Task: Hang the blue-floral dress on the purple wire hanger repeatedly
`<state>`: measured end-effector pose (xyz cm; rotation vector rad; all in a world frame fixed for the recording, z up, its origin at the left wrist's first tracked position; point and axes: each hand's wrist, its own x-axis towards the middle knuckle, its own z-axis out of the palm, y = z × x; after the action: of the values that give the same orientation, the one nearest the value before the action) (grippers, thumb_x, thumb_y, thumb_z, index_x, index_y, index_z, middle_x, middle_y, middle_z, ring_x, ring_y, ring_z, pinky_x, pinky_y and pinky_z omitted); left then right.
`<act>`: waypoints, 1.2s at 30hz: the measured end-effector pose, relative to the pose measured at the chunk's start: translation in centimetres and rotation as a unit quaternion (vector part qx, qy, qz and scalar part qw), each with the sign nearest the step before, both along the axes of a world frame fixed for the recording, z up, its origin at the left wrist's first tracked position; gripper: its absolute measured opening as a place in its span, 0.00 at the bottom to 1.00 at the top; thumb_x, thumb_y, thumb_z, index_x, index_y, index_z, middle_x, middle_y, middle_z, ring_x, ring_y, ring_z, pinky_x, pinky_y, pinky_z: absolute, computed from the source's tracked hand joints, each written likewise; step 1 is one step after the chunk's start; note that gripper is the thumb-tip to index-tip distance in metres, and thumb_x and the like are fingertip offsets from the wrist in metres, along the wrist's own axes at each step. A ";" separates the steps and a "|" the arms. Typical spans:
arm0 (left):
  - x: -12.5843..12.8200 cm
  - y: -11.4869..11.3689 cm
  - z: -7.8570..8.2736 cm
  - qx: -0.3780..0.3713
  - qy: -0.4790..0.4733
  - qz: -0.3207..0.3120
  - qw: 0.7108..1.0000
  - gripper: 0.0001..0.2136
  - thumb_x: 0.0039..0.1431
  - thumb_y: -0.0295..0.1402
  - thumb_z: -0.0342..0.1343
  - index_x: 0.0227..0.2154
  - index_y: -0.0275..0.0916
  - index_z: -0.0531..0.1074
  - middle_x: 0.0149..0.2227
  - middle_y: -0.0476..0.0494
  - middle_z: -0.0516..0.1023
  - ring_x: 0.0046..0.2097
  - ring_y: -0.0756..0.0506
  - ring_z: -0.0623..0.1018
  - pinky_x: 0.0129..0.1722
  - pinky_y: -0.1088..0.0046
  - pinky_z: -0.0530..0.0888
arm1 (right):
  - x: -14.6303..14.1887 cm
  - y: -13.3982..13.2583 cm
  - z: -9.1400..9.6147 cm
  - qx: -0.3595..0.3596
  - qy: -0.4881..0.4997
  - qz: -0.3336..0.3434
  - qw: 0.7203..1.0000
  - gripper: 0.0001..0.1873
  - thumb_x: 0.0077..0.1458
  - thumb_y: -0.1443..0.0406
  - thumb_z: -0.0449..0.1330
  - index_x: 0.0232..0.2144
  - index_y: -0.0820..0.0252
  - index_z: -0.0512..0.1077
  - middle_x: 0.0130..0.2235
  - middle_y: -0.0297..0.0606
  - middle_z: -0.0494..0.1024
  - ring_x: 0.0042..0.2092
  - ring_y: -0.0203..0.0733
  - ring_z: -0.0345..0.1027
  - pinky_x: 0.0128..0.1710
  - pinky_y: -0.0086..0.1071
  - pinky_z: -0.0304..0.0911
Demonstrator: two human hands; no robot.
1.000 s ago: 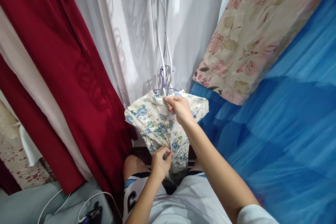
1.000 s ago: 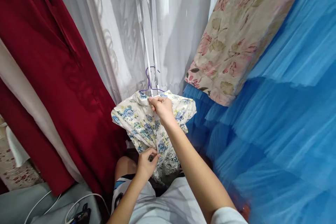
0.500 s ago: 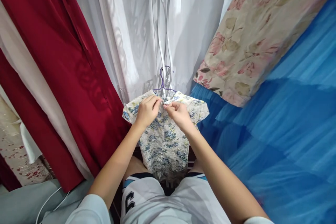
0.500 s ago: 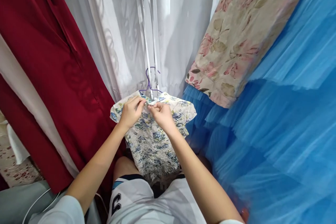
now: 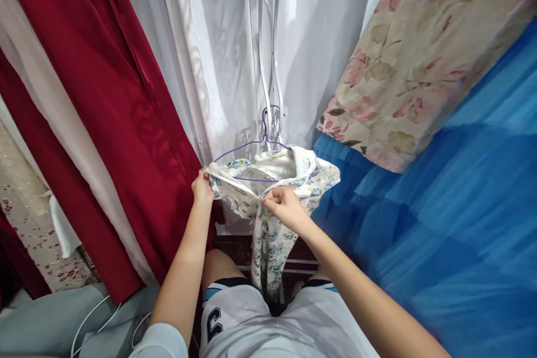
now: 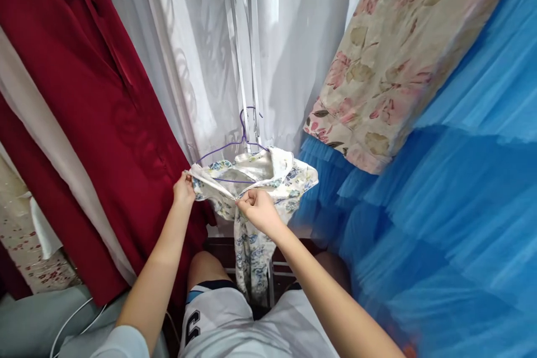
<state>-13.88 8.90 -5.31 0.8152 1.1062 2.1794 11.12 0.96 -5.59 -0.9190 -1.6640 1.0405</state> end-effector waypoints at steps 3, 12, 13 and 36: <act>3.2 -2.2 -4.3 -0.036 0.020 -0.061 0.997 0.17 0.56 0.42 0.59 0.21 0.37 0.62 0.20 0.54 0.63 0.24 0.52 0.65 0.29 0.76 0.64 | 1.0 0.0 -1.7 -0.006 0.002 -0.024 1.000 0.12 0.48 0.62 0.58 0.17 0.57 0.61 0.15 0.25 0.58 0.19 0.30 0.47 0.20 0.28 0.42; 12.3 -9.7 -4.5 -0.011 0.207 -0.287 0.935 0.16 0.60 0.46 0.56 0.27 0.36 0.71 0.27 0.49 0.70 0.31 0.49 0.70 0.33 0.76 0.67 | 3.9 -2.8 -6.1 0.027 -0.066 0.003 0.997 0.19 0.35 0.68 0.68 0.36 0.61 0.74 0.38 0.38 0.79 0.38 0.45 0.70 0.40 0.35 0.64; 12.9 -10.2 -3.8 -0.005 0.251 -0.297 0.921 0.16 0.62 0.45 0.54 0.29 0.37 0.71 0.28 0.49 0.71 0.32 0.49 0.70 0.33 0.76 0.67 | 4.0 -3.2 -5.5 0.033 -0.064 0.025 0.997 0.22 0.37 0.68 0.68 0.39 0.60 0.74 0.42 0.40 0.78 0.43 0.47 0.69 0.46 0.38 0.64; 13.3 -13.5 -6.3 -0.096 0.313 -0.597 0.732 0.20 0.55 0.50 0.60 0.37 0.36 0.77 0.35 0.43 0.78 0.36 0.44 0.76 0.39 0.70 0.72 | 12.1 -6.2 2.3 -0.096 -0.032 0.051 0.994 0.10 0.46 0.61 0.68 0.26 0.63 0.76 0.23 0.34 0.75 0.24 0.35 0.64 0.23 0.28 0.57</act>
<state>-0.61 -4.65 -11.64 1.6212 0.6655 0.6830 23.23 -5.25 -3.33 -1.0080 -1.6996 1.2700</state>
